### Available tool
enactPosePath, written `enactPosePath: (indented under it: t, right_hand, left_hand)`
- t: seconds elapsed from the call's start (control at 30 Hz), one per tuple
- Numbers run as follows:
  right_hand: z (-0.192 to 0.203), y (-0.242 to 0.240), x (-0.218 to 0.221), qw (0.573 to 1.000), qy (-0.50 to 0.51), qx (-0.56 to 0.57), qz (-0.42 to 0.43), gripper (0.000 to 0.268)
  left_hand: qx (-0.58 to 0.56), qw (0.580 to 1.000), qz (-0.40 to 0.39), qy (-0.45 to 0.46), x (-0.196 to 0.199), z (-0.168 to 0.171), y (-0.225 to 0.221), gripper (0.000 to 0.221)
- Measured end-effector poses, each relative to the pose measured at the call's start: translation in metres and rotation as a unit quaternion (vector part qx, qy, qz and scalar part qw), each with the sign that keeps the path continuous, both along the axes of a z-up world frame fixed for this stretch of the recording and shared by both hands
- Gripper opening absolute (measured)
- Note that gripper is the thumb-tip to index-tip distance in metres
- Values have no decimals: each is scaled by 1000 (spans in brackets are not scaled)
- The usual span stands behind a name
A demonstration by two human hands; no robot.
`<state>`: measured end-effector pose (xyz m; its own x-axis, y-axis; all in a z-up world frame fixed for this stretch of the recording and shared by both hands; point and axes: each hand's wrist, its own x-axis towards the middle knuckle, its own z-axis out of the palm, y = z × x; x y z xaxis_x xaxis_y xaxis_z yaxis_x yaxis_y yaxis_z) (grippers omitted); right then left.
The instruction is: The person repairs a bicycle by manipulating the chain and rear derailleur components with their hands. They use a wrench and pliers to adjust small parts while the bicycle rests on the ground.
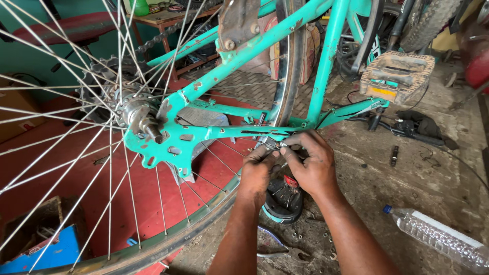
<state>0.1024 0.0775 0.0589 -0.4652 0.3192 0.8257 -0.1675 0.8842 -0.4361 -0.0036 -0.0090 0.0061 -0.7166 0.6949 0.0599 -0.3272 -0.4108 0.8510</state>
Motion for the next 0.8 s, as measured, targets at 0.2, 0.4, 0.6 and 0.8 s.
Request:
enactPosePath:
  t: [0.2, 0.4, 0.6, 0.8]
  right_hand:
    - [-1, -1, 0, 1000, 0, 0, 1, 17]
    - [-2, -1, -3, 1000, 12, 20, 2, 18]
    - [-4, -1, -4, 1000, 11, -11, 7, 17]
    - [-6, 0, -7, 1000, 7, -2, -17, 16]
  left_hand:
    - [-12, 1000, 8, 12, -1, -2, 0, 12]
    - [-7, 1000, 2, 9, -4, -6, 1, 12]
    - [17, 1000, -5, 9, -7, -10, 2, 14]
    - [-7, 1000, 11, 10, -7, -6, 0, 16]
